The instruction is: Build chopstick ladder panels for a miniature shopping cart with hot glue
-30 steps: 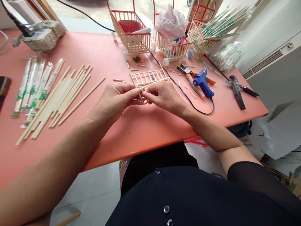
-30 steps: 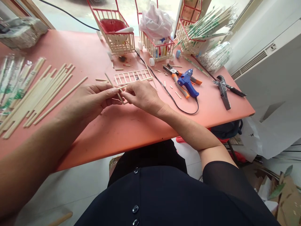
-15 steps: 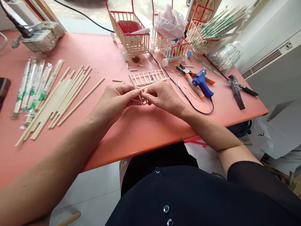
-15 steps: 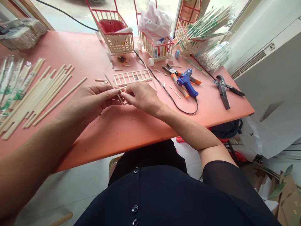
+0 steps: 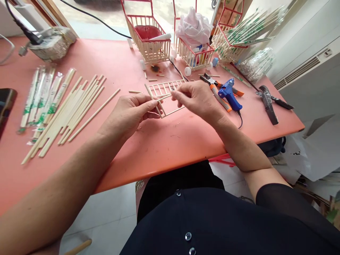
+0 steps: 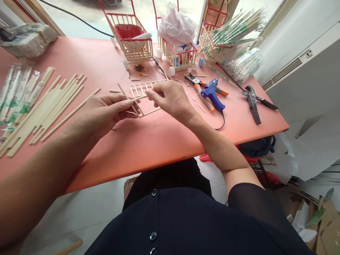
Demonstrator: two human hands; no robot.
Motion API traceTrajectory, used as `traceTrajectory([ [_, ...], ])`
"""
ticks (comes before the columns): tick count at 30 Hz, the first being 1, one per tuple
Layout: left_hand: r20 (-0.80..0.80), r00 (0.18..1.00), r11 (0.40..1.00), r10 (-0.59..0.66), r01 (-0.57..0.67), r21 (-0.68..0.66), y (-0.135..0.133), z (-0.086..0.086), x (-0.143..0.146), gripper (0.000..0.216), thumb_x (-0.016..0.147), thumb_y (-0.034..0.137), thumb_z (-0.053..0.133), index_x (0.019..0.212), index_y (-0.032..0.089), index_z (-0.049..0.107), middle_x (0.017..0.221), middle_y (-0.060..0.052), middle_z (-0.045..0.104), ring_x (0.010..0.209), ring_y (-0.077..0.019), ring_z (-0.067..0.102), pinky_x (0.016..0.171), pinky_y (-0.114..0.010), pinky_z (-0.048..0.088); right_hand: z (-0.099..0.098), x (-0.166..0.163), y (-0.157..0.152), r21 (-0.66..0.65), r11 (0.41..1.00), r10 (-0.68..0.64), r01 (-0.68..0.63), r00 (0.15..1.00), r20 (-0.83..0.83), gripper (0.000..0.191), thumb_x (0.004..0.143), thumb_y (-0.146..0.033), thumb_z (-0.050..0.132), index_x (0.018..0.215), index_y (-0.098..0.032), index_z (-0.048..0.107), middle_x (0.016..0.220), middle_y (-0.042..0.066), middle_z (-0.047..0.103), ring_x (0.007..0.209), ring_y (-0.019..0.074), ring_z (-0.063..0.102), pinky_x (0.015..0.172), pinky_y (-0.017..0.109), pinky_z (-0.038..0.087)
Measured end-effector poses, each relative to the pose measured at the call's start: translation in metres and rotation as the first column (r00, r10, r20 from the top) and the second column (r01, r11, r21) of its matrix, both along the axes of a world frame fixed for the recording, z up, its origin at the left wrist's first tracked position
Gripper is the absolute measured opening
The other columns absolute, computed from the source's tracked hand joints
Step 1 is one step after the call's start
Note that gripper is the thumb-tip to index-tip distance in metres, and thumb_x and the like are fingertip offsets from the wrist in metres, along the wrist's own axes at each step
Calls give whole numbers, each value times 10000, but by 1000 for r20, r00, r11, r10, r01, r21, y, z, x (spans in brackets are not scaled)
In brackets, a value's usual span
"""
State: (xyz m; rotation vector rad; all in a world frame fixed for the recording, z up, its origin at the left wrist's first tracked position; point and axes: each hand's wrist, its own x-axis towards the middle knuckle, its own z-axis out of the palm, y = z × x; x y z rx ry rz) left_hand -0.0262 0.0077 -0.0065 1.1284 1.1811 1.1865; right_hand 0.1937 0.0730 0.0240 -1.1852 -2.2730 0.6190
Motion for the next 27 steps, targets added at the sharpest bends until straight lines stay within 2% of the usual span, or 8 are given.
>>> traceTrajectory([
  [4, 24, 1000, 1000, 6, -5, -26, 3, -1, -3, 137, 894, 252, 827, 830, 132, 844, 844, -90, 799, 780, -159, 753, 753, -261, 652, 4, 25, 23, 148, 982, -112, 118, 993, -46, 437, 1174, -550, 654, 1003, -200, 851, 982, 108, 851, 940, 244, 767, 910, 400, 583],
  [7, 19, 1000, 997, -11, 12, -72, 7, -3, -8, 123, 881, 238, 824, 821, 134, 845, 839, -100, 806, 742, -149, 748, 713, -240, 635, 2, 42, 42, 203, 958, -189, 203, 978, -84, 458, 1151, -637, 661, 1011, -241, 844, 1001, 120, 856, 957, 281, 768, 912, 449, 597],
  [11, -34, 998, 991, -58, 54, -125, 13, -8, -15, 152, 839, 296, 863, 790, 154, 841, 844, -112, 813, 691, -164, 746, 561, -216, 535, -4, 49, 54, 204, 946, -244, 252, 968, -63, 361, 1161, -505, 695, 957, -233, 816, 994, 106, 849, 934, 269, 758, 901, 442, 577],
  [13, -41, 997, 989, -67, 61, -136, 14, -10, -16, 171, 826, 319, 880, 792, 156, 843, 832, -115, 806, 667, -169, 743, 519, -214, 491, -4, 46, 52, 191, 954, -231, 232, 973, -28, 322, 1159, -455, 702, 947, -237, 808, 1014, 98, 851, 939, 263, 747, 914, 435, 564],
  [15, -31, 998, 989, -57, 52, -137, 14, -10, -16, 171, 817, 324, 889, 809, 157, 850, 819, -111, 800, 660, -174, 741, 532, -226, 509, -3, 41, 45, 178, 967, -187, 183, 982, 2, 316, 1159, -453, 692, 957, -240, 808, 1029, 90, 844, 948, 259, 726, 936, 433, 547],
  [19, 12, 999, 993, -51, 52, -109, 12, -8, -11, 187, 789, 308, 917, 827, 139, 845, 839, -106, 804, 726, -180, 752, 698, -281, 627, 1, 22, 18, 157, 987, -49, 44, 998, 25, 285, 1145, -419, 695, 992, -216, 824, 978, 68, 800, 940, 234, 675, 930, 400, 496],
  [23, 57, 996, 995, -66, 70, -72, 10, -7, -8, 265, 788, 350, 961, 805, 123, 826, 828, -105, 788, 757, -179, 749, 768, -295, 646, -3, -2, -6, 104, 988, 107, -117, 989, 101, 248, 1106, -378, 757, 951, -192, 815, 926, 48, 772, 894, 202, 627, 856, 355, 433],
  [27, 89, 992, 992, -85, 93, -90, 12, -11, -9, 321, 759, 366, 1013, 861, 115, 842, 858, -103, 802, 765, -178, 749, 806, -314, 659, -15, -17, -17, 77, 989, 103, -123, 970, 219, 207, 1097, -319, 760, 942, -191, 810, 1002, 64, 807, 925, 214, 638, 834, 354, 391],
])
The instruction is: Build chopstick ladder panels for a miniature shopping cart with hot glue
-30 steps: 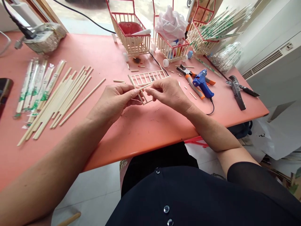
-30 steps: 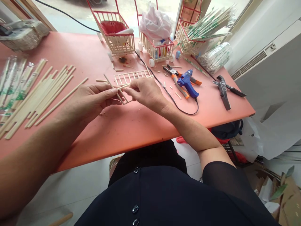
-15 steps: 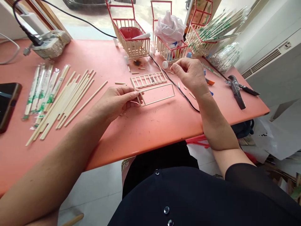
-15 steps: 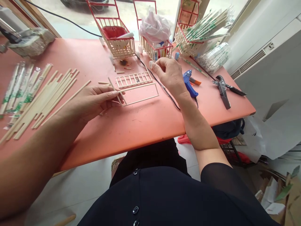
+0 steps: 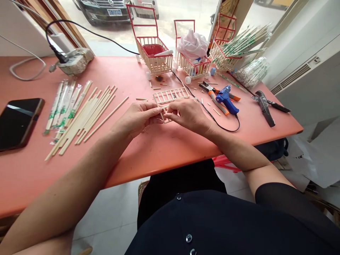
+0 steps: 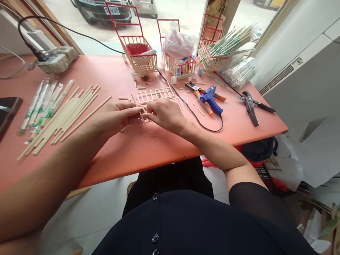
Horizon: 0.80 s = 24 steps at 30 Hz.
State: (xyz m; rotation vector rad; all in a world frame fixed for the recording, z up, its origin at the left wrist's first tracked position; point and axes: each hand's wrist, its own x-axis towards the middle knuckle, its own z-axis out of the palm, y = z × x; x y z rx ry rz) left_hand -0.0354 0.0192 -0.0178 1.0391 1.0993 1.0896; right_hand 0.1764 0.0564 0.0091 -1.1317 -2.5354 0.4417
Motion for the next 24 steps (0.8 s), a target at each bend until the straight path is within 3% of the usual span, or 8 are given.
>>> traceTrajectory([
  [4, 0, 998, 998, -58, 58, -12, 2, -2, -2, 346, 757, 390, 1036, 864, 116, 853, 865, -102, 810, 808, -197, 762, 837, -331, 672, -8, -4, -2, -13, 1000, -4, 4, 999, 40, 213, 1122, -262, 685, 956, -184, 796, 1057, 90, 829, 976, 233, 670, 827, 355, 383],
  [7, -4, 997, 997, -79, 79, 8, 1, -1, -1, 360, 738, 405, 1048, 831, 122, 846, 843, -87, 797, 793, -189, 755, 826, -329, 681, -6, -2, -2, -27, 1000, -12, 12, 999, 30, 219, 1102, -237, 661, 922, -186, 774, 975, 78, 801, 883, 219, 637, 787, 352, 362],
  [13, -46, 997, 997, -58, 56, -50, -2, 5, 1, 397, 687, 408, 1050, 896, 132, 855, 883, -87, 827, 779, -173, 778, 780, -297, 680, 14, 13, 5, -18, 999, 27, -30, 984, -177, 167, 1051, -237, 659, 929, -169, 751, 855, 36, 725, 786, 178, 557, 780, 333, 370],
  [15, -117, 989, 993, -93, 82, -90, -3, 9, 0, 386, 700, 424, 1033, 868, 138, 836, 862, -112, 839, 785, -196, 799, 679, -256, 626, 20, 19, 8, 3, 1000, 5, -4, 971, -239, 171, 1058, -263, 656, 948, -167, 745, 843, 30, 712, 791, 176, 552, 786, 330, 375],
  [18, -313, 930, 978, -193, 158, -134, -6, 18, -2, 361, 774, 468, 969, 793, 156, 789, 817, -136, 840, 679, -187, 758, 497, -209, 425, 23, 24, 10, 20, 999, -27, 33, 963, -269, 184, 1065, -282, 654, 938, -171, 728, 819, 22, 693, 781, 172, 547, 791, 329, 380],
  [21, -488, 841, 972, -233, 206, -109, -7, 24, -5, 354, 812, 475, 897, 697, 174, 750, 639, -67, 733, 524, -124, 591, 476, -220, 366, 21, 24, 9, 39, 998, -29, 41, 963, -267, 185, 1062, -281, 663, 916, -178, 711, 805, 19, 686, 762, 168, 542, 794, 330, 386],
  [24, -606, 772, 980, -191, 190, -67, -6, 29, -9, 370, 795, 520, 862, 664, 203, 724, 523, 3, 584, 484, -118, 493, 476, -242, 360, 18, 22, 11, 54, 998, -23, 38, 965, -261, 180, 1063, -271, 665, 908, -186, 699, 800, 20, 686, 759, 172, 546, 794, 335, 387],
])
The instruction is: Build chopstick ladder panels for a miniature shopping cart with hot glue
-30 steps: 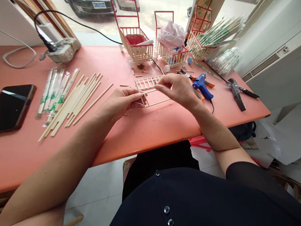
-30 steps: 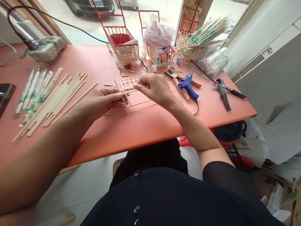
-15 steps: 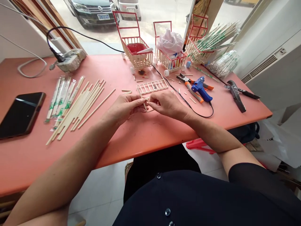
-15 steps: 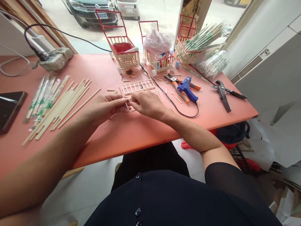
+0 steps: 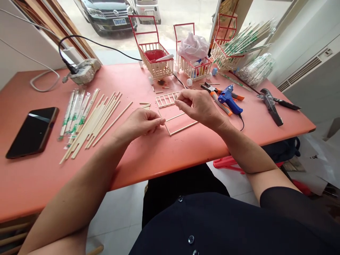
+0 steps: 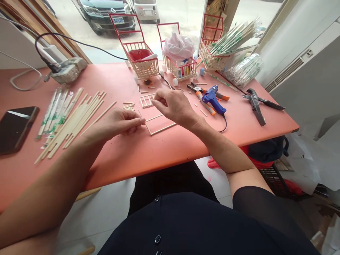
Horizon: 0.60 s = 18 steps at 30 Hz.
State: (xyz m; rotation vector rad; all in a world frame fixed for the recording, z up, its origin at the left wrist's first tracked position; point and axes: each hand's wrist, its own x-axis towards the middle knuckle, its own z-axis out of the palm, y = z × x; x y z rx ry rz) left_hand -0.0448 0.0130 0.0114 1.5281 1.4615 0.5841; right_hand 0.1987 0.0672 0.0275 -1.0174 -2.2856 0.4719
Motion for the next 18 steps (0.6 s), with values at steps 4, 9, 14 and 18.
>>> traceTrajectory([
  [4, -154, 987, 981, 44, -14, 192, 0, 14, -22, 369, 808, 593, 808, 763, 227, 787, 733, -35, 733, 675, -183, 648, 588, -285, 486, -2, 1, 5, 11, 1000, -21, 21, 1000, -12, 161, 1053, -241, 663, 904, -186, 693, 792, 21, 671, 753, 174, 535, 803, 345, 392],
  [9, -284, 954, 933, 96, 12, 359, -15, 32, -64, 563, 792, 612, 842, 1234, 265, 878, 1212, -91, 857, 1112, -287, 761, 998, -412, 619, -3, 3, 11, 22, 999, -40, 40, 999, -20, 177, 1056, -246, 666, 893, -184, 697, 782, 23, 650, 759, 177, 510, 797, 356, 387],
  [14, -486, 866, 969, 114, 10, 245, -41, 15, -79, 521, 806, 630, 768, 1129, 237, 880, 1020, -89, 799, 979, -303, 744, 961, -464, 593, -3, 0, 15, 25, 998, -60, 60, 998, -14, 139, 1053, -229, 684, 924, -185, 710, 791, 28, 643, 776, 185, 520, 815, 371, 404],
  [18, -424, 897, 955, 123, 10, 297, -46, -8, -74, 468, 793, 601, 739, 1054, 234, 868, 1049, -90, 746, 901, -270, 734, 916, -433, 601, -5, -4, 20, 41, 995, -89, 88, 996, 15, 131, 1056, -212, 682, 931, -187, 713, 806, 42, 650, 798, 197, 536, 826, 382, 421],
])
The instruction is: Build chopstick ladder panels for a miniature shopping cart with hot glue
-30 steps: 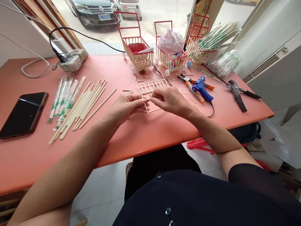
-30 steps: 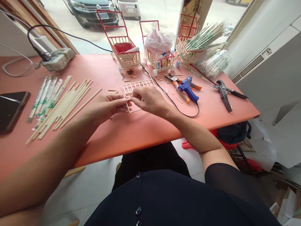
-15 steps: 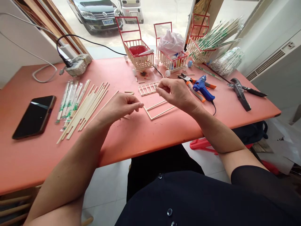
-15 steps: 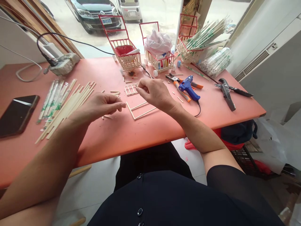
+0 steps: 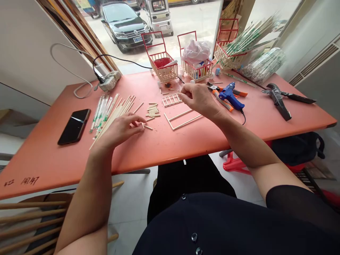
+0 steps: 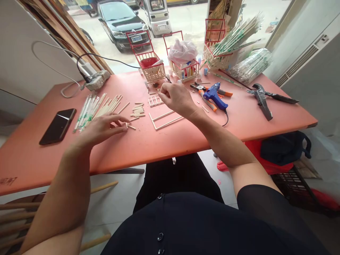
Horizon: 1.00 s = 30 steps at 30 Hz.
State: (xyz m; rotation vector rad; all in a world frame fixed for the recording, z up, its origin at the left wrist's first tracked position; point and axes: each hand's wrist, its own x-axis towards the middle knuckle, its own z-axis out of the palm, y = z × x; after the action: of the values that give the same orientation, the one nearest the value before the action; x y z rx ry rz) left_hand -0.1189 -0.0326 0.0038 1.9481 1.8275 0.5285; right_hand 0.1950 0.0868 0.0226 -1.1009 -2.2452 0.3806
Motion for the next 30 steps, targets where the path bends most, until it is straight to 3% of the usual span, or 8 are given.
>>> traceTrajectory([
  [5, 0, 1000, 997, 29, -29, 76, 10, -13, 7, 293, 777, 523, 757, 864, 245, 781, 934, -56, 719, 833, -237, 675, 864, -383, 554, -10, -4, 14, 19, 1000, -20, 20, 999, 28, 122, 1056, -209, 675, 955, -187, 739, 823, 65, 681, 805, 214, 573, 842, 394, 459],
  [15, -9, 991, 982, 134, -132, 132, 16, -16, 20, 157, 780, 401, 769, 748, 264, 699, 770, -19, 698, 783, -234, 626, 806, -358, 472, -29, 0, 47, 78, 995, -66, 64, 998, 13, 118, 1011, -255, 725, 938, -197, 798, 876, 117, 749, 801, 248, 603, 805, 409, 499],
  [23, -5, 997, 983, 71, -69, 168, 35, -19, 28, 101, 787, 310, 742, 720, 253, 691, 856, -38, 762, 861, -242, 671, 908, -361, 518, -27, 1, 33, 4, 997, -82, 82, 994, 76, 120, 1023, -212, 720, 949, -170, 805, 875, 107, 790, 807, 243, 635, 792, 386, 431],
  [27, -3, 999, 988, 42, -42, 151, 43, -9, 19, 86, 832, 306, 733, 764, 253, 729, 869, -39, 797, 858, -241, 695, 907, -353, 532, -23, 3, 21, -7, 998, -54, 54, 997, 49, 120, 1028, -224, 720, 942, -173, 787, 832, 66, 770, 751, 203, 595, 760, 353, 395],
  [30, -5, 997, 979, 72, -70, 192, 62, 2, 10, 99, 902, 325, 711, 854, 263, 771, 990, -53, 856, 918, -256, 732, 939, -350, 557, -19, 6, 13, -15, 1000, -23, 23, 999, 26, 122, 1027, -218, 709, 929, -177, 766, 784, 37, 726, 713, 184, 553, 740, 340, 373],
])
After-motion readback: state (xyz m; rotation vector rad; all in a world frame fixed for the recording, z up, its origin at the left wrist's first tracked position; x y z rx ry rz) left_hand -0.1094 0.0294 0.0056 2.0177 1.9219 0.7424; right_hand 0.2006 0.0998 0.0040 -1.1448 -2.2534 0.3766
